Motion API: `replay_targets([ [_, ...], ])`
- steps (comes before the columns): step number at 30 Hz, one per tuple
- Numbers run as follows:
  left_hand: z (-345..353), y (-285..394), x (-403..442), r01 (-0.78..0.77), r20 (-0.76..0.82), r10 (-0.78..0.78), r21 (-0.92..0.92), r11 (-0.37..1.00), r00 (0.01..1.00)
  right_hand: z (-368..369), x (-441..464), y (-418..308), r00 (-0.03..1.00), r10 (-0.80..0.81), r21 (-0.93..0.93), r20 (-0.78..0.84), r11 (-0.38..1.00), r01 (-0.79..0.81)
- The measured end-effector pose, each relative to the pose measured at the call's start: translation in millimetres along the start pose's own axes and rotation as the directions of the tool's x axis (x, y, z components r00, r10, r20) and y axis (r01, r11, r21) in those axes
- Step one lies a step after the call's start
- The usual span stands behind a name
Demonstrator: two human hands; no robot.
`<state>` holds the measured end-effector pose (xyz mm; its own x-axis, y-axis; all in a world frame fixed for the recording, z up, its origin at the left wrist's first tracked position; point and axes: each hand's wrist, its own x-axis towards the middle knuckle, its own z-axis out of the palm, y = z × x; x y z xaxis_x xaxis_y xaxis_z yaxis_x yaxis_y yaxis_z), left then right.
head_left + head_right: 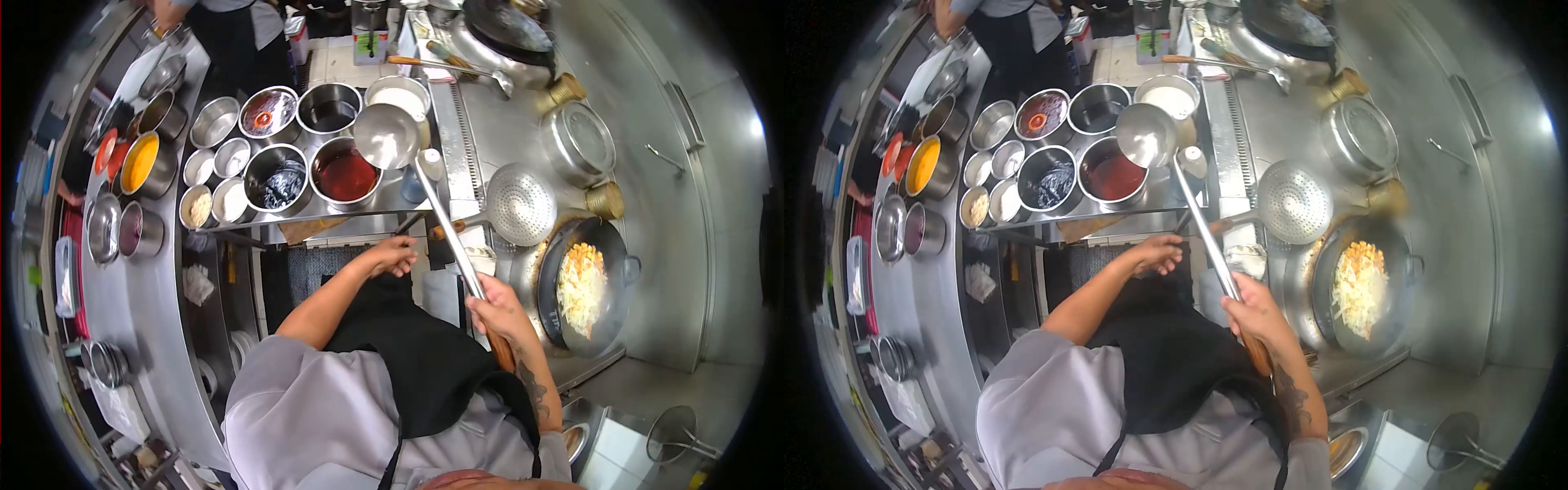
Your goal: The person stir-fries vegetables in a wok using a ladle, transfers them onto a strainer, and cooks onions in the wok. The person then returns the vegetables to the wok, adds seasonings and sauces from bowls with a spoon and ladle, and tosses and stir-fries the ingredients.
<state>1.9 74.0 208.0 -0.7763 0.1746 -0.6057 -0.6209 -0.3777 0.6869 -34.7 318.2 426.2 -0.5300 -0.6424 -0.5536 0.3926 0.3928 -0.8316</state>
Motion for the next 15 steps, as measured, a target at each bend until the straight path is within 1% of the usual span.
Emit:
replay_targets([
  [1, -9.9, -19.1, -6.4, 0.023, -0.037, -0.022, 0.018, 1.0, 0.999, 4.5, 12.8, 2.8, 0.999, -0.028, -0.022, 0.029, 0.999, 0.029],
  [3, -28.5, -53.1, -19.5, 0.09, -0.16, -0.06, 0.185, 0.979, 0.985, 12.3, 32.6, 6.8, 0.993, -0.081, -0.06, 0.087, 0.994, 0.087],
  [6, -45.6, -92.1, -36.5, 0.131, -0.268, -0.052, 0.284, 0.95, 0.962, 21.3, 49.2, 4.5, 0.993, -0.069, -0.187, 0.098, 0.979, 0.087],
  [9, -50.6, -115.6, -50.1, 0.099, -0.318, 0.005, 0.311, 0.945, 0.948, 22.2, 64.7, 13.7, 0.991, -0.085, -0.305, 0.1, 0.946, 0.112],
  [12, -50.8, -127.5, -49.0, 0.032, -0.323, 0.119, 0.426, 0.904, 0.939, 29.3, 71.4, 12.2, 0.99, -0.086, -0.355, 0.116, 0.927, 0.122],
  [15, -46.0, -126.2, -48.3, -0.007, -0.32, 0.192, 0.499, 0.866, 0.928, 32.1, 72.2, 9.9, 0.993, -0.047, -0.363, 0.11, 0.928, 0.084],
])
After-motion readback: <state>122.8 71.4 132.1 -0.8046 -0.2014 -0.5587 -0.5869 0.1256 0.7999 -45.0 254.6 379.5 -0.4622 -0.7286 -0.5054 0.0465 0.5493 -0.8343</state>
